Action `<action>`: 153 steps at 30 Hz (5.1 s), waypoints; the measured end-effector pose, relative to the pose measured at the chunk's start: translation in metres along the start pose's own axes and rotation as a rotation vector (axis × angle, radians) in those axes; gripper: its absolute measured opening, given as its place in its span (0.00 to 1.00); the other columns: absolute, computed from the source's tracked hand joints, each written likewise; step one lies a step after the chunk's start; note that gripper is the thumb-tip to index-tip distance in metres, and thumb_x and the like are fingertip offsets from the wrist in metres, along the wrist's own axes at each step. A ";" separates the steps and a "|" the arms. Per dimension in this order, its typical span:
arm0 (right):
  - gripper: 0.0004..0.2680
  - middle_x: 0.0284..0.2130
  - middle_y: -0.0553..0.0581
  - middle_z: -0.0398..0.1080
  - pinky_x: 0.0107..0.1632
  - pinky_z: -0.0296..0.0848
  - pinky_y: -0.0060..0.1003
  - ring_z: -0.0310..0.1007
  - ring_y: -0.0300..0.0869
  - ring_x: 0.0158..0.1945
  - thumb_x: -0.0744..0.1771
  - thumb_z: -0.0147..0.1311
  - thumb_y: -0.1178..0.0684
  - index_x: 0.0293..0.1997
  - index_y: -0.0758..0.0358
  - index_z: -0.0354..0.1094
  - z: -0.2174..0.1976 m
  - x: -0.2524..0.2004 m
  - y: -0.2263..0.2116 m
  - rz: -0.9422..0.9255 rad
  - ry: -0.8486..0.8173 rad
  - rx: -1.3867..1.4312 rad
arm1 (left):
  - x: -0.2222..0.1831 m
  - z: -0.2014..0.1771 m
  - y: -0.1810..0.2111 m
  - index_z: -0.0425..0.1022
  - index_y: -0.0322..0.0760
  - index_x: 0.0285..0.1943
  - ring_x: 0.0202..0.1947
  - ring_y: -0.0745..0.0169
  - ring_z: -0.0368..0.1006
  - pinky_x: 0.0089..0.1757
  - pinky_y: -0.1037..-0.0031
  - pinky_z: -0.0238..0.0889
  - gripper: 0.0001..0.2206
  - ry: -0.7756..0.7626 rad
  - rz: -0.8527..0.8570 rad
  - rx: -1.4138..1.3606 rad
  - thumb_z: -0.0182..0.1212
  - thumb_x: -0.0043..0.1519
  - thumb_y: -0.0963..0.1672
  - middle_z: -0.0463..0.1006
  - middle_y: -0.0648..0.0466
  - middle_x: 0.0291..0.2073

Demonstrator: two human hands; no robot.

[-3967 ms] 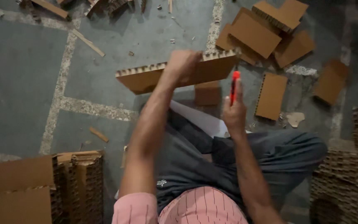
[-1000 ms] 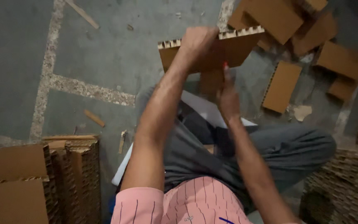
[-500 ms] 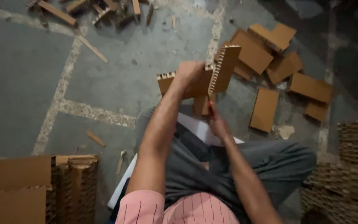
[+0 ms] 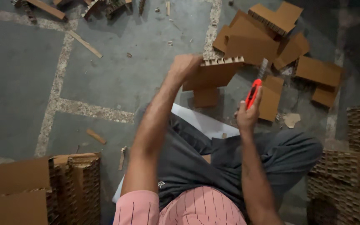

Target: The person cuts a long strip of honeycomb cardboard using a utility knife while sitting on the floor, then stacks the cut rectangular pieces into a larger block by fitting their notched edges together.

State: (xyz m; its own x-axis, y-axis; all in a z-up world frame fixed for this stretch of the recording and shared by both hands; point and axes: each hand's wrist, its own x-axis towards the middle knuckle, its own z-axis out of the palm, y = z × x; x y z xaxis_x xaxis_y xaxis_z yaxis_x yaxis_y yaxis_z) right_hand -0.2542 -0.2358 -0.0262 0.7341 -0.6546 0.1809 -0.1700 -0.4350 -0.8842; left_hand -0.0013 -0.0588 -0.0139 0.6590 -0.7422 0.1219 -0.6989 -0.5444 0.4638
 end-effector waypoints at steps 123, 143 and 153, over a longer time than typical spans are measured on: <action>0.46 0.64 0.73 0.60 0.55 0.56 0.79 0.59 0.70 0.62 0.51 0.76 0.36 0.72 0.61 0.51 0.035 0.254 0.142 -0.165 -0.502 -1.042 | -0.008 0.119 -0.107 0.46 0.35 0.77 0.56 0.33 0.73 0.53 0.56 0.68 0.43 0.287 -0.640 -0.740 0.69 0.54 0.46 0.73 0.31 0.58; 0.19 0.55 0.65 0.74 0.62 0.70 0.48 0.72 0.58 0.60 0.66 0.60 0.46 0.61 0.63 0.70 0.025 0.121 0.160 -0.027 -0.180 -0.626 | 0.008 0.073 -0.004 0.50 0.42 0.79 0.60 0.36 0.67 0.50 0.53 0.71 0.43 0.047 -0.451 -0.101 0.70 0.53 0.48 0.49 0.39 0.77; 0.41 0.59 0.76 0.66 0.59 0.68 0.57 0.69 0.66 0.61 0.56 0.72 0.32 0.69 0.67 0.54 -0.059 0.124 0.221 0.709 0.013 -0.853 | 0.030 0.073 -0.024 0.51 0.41 0.76 0.58 0.35 0.68 0.44 0.50 0.72 0.44 0.132 -0.393 -0.053 0.69 0.51 0.52 0.50 0.40 0.74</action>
State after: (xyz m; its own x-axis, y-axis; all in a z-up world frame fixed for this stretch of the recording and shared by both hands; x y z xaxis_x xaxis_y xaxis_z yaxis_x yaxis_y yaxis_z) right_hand -0.2393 -0.4498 -0.1738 0.2856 -0.9278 -0.2400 -0.9493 -0.2395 -0.2037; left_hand 0.0151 -0.0966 -0.0851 0.9052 -0.4233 0.0363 -0.3737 -0.7528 0.5419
